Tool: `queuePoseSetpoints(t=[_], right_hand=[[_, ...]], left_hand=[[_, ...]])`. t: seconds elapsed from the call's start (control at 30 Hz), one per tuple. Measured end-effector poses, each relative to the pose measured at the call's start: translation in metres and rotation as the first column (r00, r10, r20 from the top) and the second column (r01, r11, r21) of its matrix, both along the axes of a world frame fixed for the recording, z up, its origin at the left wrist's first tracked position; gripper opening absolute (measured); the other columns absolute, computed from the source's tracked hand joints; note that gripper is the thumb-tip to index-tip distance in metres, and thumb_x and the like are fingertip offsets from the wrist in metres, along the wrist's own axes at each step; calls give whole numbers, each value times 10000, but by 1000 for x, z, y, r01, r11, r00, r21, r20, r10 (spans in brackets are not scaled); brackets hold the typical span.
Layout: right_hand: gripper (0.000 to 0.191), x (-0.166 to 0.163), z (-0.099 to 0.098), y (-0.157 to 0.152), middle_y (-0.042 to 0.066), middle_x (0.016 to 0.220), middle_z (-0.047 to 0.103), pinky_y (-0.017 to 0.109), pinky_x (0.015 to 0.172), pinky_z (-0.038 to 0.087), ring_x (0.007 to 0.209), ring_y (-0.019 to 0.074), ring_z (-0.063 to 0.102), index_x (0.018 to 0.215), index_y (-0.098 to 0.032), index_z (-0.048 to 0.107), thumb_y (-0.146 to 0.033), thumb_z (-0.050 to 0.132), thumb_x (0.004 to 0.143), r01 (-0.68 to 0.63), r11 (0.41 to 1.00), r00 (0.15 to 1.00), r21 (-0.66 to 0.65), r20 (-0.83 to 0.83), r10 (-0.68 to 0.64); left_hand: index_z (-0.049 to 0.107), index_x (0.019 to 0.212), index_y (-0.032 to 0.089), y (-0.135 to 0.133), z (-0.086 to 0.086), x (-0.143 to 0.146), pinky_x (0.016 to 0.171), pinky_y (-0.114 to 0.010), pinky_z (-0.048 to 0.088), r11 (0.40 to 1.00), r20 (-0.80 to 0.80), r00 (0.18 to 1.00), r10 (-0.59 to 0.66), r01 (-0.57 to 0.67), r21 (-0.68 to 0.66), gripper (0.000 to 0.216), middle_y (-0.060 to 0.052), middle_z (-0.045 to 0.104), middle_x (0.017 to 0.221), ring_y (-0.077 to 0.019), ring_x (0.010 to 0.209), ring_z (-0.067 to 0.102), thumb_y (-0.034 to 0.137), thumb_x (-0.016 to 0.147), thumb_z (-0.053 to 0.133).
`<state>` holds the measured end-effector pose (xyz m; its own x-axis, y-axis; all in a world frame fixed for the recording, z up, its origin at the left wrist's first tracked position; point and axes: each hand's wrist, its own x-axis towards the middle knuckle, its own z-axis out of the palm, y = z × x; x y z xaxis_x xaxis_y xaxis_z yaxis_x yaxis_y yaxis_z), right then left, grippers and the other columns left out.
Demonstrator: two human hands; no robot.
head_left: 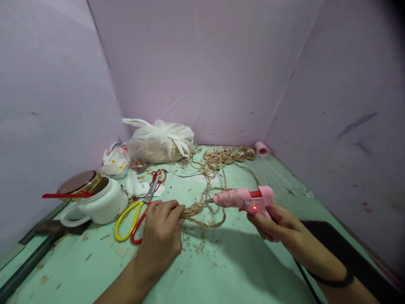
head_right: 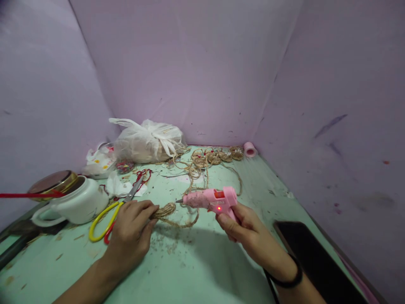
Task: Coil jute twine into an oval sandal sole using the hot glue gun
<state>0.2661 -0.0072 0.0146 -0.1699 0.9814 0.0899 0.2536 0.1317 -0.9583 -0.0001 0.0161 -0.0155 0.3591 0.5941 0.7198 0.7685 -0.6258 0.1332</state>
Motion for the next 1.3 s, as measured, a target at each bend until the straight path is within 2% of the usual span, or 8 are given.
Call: queuePoseSetpoints(t=[0.53, 0.77, 0.83, 0.9, 0.97, 1.03, 1.17, 1.3], right_hand=[[396, -4, 3, 0, -67, 561, 316, 226, 432, 261, 481, 92, 298, 656, -213, 410, -556, 535, 808, -36, 998, 999, -53, 6, 37], [390, -7, 4, 1, -58, 554, 374, 224, 429, 271, 471, 85, 325, 688, -189, 501, -559, 542, 805, -63, 996, 998, -57, -26, 61], [397, -8, 3, 3, -48, 527, 428, 226, 429, 290, 456, 87, 357, 713, -177, 548, -565, 552, 792, 8, 998, 999, -55, -45, -10], [385, -5, 2, 9, -37, 495, 482, 225, 415, 304, 438, 92, 392, 726, -173, 570, -555, 607, 747, 185, 979, 974, -80, -117, -193], [368, 3, -2, 17, -25, 499, 528, 224, 397, 336, 432, 100, 439, 712, -177, 576, -523, 691, 658, 401, 905, 878, -145, -222, -425], [343, 15, -8, 26, -19, 511, 546, 232, 394, 388, 436, 112, 477, 689, -181, 589, -472, 738, 584, 546, 813, 768, -203, -266, -582], [264, 32, -22, 41, -15, 460, 524, 231, 357, 390, 397, 109, 469, 563, -184, 570, -397, 726, 563, 641, 732, 707, -231, -193, -680], [220, 35, -30, 45, 19, 486, 567, 252, 428, 433, 464, 141, 542, 527, -181, 580, -377, 659, 586, 643, 740, 739, -198, -92, -667]], left_hand=[[552, 1010, 137, 0, 2, 1, 849, -493, 409, 999, -65, 998, 6, -3, 51, 278, -105, 605, 931, -232, 860, 541, 0, 775, 494], [552, 1012, 138, -2, 1, 1, 860, -498, 407, 998, -80, 996, -26, 31, 53, 279, -105, 614, 934, -228, 857, 545, 0, 778, 490], [563, 1000, 139, -3, 1, 1, 864, -489, 408, 997, -59, 995, -77, 77, -4, 260, -100, 623, 925, -223, 849, 558, 20, 778, 496], [579, 973, 147, -5, 1, 2, 871, -481, 406, 989, -14, 992, -124, 122, -85, 226, -89, 632, 909, -217, 836, 572, 58, 775, 517], [596, 930, 149, -8, 3, 3, 865, -483, 407, 978, 38, 990, -135, 140, -157, 183, -79, 640, 874, -216, 809, 581, 102, 760, 544], [607, 857, 151, -10, 6, 3, 838, -486, 414, 965, 72, 990, -125, 138, -224, 130, -64, 639, 802, -210, 748, 579, 128, 739, 556], [602, 754, 157, -16, 13, 4, 806, -495, 420, 942, 81, 991, -108, 128, -311, 76, -42, 624, 708, -201, 670, 565, 141, 703, 548], [609, 735, 157, -20, 16, 6, 818, -509, 408, 928, 43, 995, -88, 97, -358, 89, -50, 624, 707, -213, 685, 563, 141, 695, 531]])
